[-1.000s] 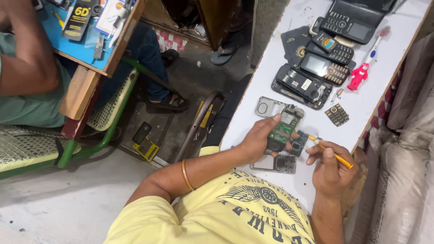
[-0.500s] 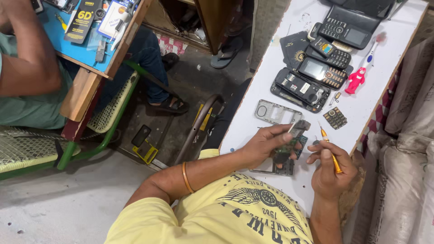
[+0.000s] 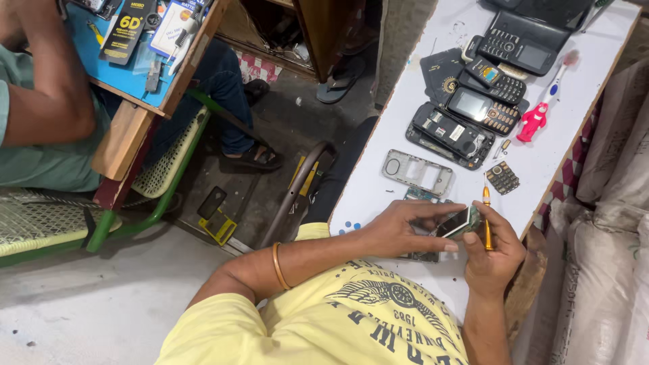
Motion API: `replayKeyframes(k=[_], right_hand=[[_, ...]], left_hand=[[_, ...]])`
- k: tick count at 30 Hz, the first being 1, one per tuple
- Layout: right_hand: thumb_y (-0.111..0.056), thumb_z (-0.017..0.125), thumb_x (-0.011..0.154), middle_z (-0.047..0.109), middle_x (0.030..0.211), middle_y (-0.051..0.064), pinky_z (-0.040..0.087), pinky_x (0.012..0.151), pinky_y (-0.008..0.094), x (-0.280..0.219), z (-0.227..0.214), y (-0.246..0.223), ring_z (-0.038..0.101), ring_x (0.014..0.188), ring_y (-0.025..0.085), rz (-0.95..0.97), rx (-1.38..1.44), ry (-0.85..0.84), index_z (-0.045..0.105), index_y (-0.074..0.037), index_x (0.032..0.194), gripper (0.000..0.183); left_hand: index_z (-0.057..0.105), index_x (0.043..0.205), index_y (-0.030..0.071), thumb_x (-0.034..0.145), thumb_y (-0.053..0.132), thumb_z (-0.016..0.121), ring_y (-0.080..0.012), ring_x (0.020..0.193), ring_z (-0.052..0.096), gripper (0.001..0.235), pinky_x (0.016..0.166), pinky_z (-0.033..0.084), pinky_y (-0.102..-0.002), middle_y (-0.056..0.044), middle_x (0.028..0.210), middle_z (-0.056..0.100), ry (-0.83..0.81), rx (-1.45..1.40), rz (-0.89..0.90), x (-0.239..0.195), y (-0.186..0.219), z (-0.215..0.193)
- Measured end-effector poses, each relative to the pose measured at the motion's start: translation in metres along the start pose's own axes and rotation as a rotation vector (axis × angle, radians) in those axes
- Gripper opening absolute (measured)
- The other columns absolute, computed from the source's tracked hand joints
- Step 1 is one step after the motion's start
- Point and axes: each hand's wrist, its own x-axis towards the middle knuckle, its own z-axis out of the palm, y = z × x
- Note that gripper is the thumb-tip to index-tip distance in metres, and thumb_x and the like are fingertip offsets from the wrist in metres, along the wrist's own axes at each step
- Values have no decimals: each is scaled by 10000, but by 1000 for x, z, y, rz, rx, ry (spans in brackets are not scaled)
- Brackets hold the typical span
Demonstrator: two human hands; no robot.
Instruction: The person uses a small screwdriver to work on the internal components of a disassembled mobile phone. They repeatedly probe and adjust parts on the circuit board while holding the phone in their left hand. The phone remains partially disassembled on the workbench throughout the clip.
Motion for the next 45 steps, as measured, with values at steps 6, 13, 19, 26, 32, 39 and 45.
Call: replayKeyframes(k=[6,13,19,26,32,39,45], right_hand=[[-319,856,924,714,1144,107,564,862,239,3,6,-11,694,946,130,4,87,-40,627,80,1347,624],[-211,785,1004,719,1066,116,544,878,241,2,4,-9,676,918,120,22,67,-14,644,84,1305,445],[-144,777,1011,708,1020,104,524,793,242,-1,-4,2,639,845,102,47,181,9,654,87,1289,382],[-125,728,1037,716,1115,146,554,805,290,-5,-18,17,665,916,161,78,412,-6,652,67,1246,293],[-88,696,1076,712,1035,151,549,763,289,-7,-23,23,667,840,149,87,431,-28,657,77,1220,222],[-77,684,1057,704,1030,156,564,777,281,-6,-23,22,675,889,156,121,391,25,639,76,1221,228],[-113,694,1038,706,969,143,514,560,256,-7,-26,22,600,676,114,153,407,-5,657,63,1170,223]], left_hand=[[582,1517,126,896,244,819,-75,875,659,675,815,560,-252,-99,1137,746,-72,-183,-146,-1,2,-1],[549,1351,20,1001,171,714,-118,900,698,416,699,563,-265,-118,1105,749,-108,-523,-268,2,-10,2],[480,1301,26,1097,248,568,-173,941,730,314,596,592,-273,-146,1118,718,-193,-622,-305,2,-15,2],[449,1287,42,1130,307,497,-206,944,730,311,591,592,-279,-177,1178,710,-238,-715,-329,1,-15,1],[442,1282,32,1173,284,503,-247,981,718,281,740,612,-360,-215,1210,693,-274,-830,-283,1,-23,5],[449,1295,37,1150,294,501,-262,1005,709,299,836,609,-370,-207,1221,682,-266,-806,-321,1,-22,7],[458,1255,58,1151,277,519,-229,1093,695,251,806,579,-318,-182,1246,693,-307,-800,-328,-1,-26,6]])
